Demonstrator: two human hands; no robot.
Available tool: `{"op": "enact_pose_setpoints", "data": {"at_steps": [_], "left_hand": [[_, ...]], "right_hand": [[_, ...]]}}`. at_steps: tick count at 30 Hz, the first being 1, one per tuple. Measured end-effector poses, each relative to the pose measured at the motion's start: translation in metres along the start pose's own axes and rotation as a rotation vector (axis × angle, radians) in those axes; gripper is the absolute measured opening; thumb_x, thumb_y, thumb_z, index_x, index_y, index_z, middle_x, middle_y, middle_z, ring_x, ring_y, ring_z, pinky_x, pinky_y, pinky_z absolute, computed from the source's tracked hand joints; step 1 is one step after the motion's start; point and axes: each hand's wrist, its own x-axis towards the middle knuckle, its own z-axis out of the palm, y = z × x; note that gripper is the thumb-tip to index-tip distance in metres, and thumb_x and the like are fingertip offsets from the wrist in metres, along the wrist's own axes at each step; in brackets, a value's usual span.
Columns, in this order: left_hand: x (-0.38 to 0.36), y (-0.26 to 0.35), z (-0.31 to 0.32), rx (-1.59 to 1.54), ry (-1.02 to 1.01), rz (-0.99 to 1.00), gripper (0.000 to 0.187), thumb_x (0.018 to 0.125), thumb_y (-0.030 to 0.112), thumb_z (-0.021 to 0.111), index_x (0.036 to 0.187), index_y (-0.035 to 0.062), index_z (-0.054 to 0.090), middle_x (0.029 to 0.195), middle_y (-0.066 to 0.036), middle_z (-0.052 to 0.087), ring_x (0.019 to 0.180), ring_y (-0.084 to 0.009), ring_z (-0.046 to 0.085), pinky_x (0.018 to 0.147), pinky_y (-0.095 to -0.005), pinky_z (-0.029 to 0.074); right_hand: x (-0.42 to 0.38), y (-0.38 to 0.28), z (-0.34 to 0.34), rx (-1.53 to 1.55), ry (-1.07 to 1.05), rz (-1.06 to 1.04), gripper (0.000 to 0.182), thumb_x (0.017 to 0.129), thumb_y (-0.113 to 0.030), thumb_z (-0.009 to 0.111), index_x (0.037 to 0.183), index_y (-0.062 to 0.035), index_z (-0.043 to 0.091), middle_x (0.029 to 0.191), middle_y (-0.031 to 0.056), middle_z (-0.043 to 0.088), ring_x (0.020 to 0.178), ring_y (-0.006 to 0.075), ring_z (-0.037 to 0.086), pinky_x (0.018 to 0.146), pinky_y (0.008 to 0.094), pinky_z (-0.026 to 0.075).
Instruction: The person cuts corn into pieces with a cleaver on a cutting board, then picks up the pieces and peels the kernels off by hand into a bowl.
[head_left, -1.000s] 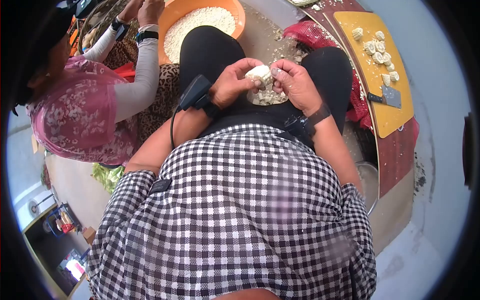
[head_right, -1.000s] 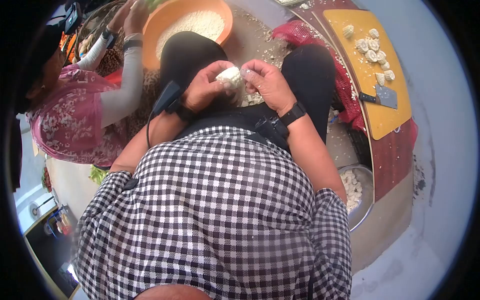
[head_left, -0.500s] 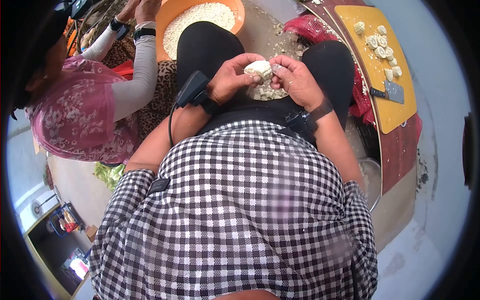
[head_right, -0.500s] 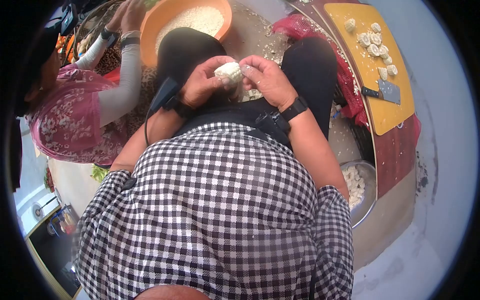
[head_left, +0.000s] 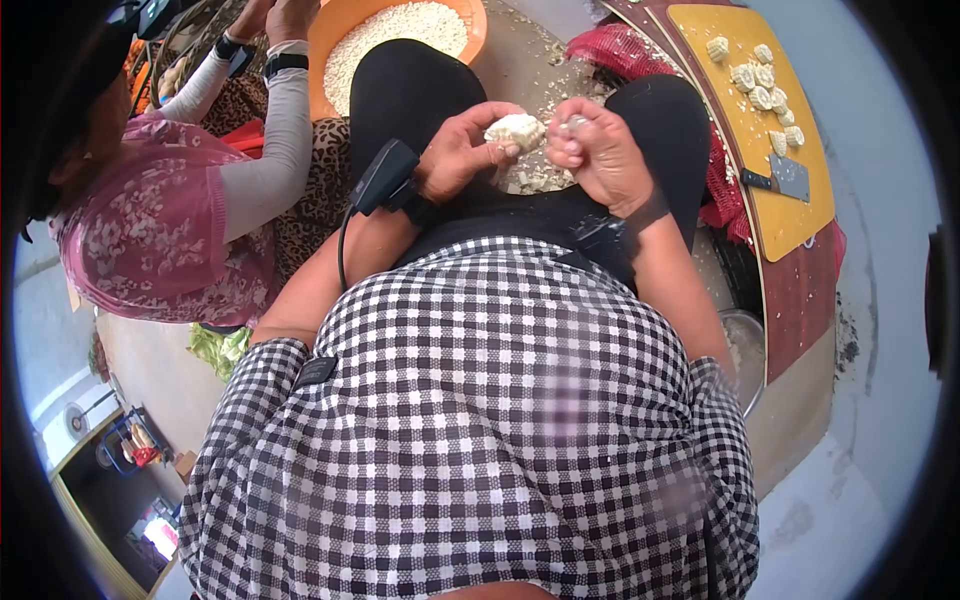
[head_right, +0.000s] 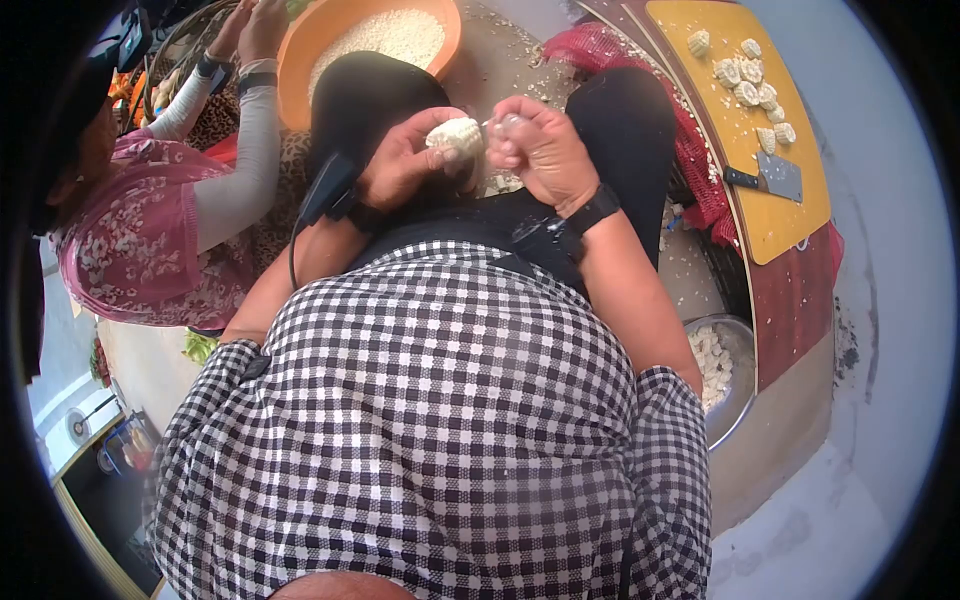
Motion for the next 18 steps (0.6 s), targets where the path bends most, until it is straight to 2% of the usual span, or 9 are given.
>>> {"op": "enact_pose_setpoints", "data": {"at_steps": [3,7,8,11,14,18], "left_hand": [[0.002,-0.004,-0.009,0.012,0.033,-0.015,0.050,0.082,0.020,0.071,0.123,0.0011,0.049,0.097,-0.005,0.060,0.079,-0.0117,0.055,0.073,-0.0256,0.046],[0.003,-0.005,-0.008,-0.022,0.026,0.011,0.044,0.083,0.018,0.066,0.120,0.0015,0.048,0.095,-0.006,0.059,0.078,-0.0122,0.055,0.069,-0.0248,0.045],[0.004,-0.004,-0.007,-0.045,0.029,0.016,0.043,0.083,0.018,0.065,0.119,0.0016,0.048,0.094,-0.006,0.058,0.077,-0.0122,0.055,0.067,-0.0246,0.045],[0.003,-0.003,-0.007,-0.189,0.027,0.023,0.040,0.084,0.018,0.062,0.117,0.0025,0.047,0.094,-0.007,0.058,0.075,-0.0123,0.055,0.063,-0.0233,0.044],[0.003,-0.003,-0.010,-0.098,-0.010,-0.017,0.038,0.085,0.020,0.063,0.116,0.0033,0.049,0.089,-0.007,0.058,0.073,-0.0109,0.053,0.059,-0.0221,0.042],[0.000,0.005,0.000,0.099,0.059,-0.116,0.028,0.086,0.018,0.063,0.108,0.0039,0.055,0.081,-0.004,0.057,0.069,-0.0088,0.052,0.057,-0.0207,0.040]], "right_hand": [[-0.003,-0.008,0.003,0.072,-0.082,-0.102,0.007,0.091,-0.004,0.056,0.095,0.0000,0.059,0.082,0.0046,0.055,0.065,0.0061,0.043,0.059,0.0206,0.037],[-0.006,-0.004,0.013,-0.086,0.020,-0.025,0.017,0.091,-0.005,0.056,0.106,0.0022,0.060,0.083,0.0035,0.055,0.071,0.0075,0.050,0.063,0.0233,0.042],[-0.004,-0.002,0.008,-0.103,-0.018,-0.031,0.021,0.092,-0.005,0.056,0.111,0.0033,0.059,0.085,0.0031,0.057,0.074,0.0085,0.054,0.065,0.0245,0.044],[-0.002,0.000,0.007,-0.178,0.045,-0.022,0.019,0.091,-0.005,0.058,0.108,0.0024,0.059,0.086,0.0036,0.059,0.071,0.0094,0.055,0.064,0.0236,0.046],[-0.002,0.004,0.007,-0.308,0.124,-0.029,0.017,0.090,-0.005,0.060,0.105,0.0009,0.057,0.085,0.0035,0.060,0.068,0.0100,0.057,0.062,0.0223,0.048],[0.001,0.008,0.003,-0.424,0.128,0.004,0.016,0.089,-0.005,0.062,0.103,-0.0004,0.056,0.083,0.0031,0.060,0.066,0.0098,0.057,0.060,0.0219,0.048]]}}
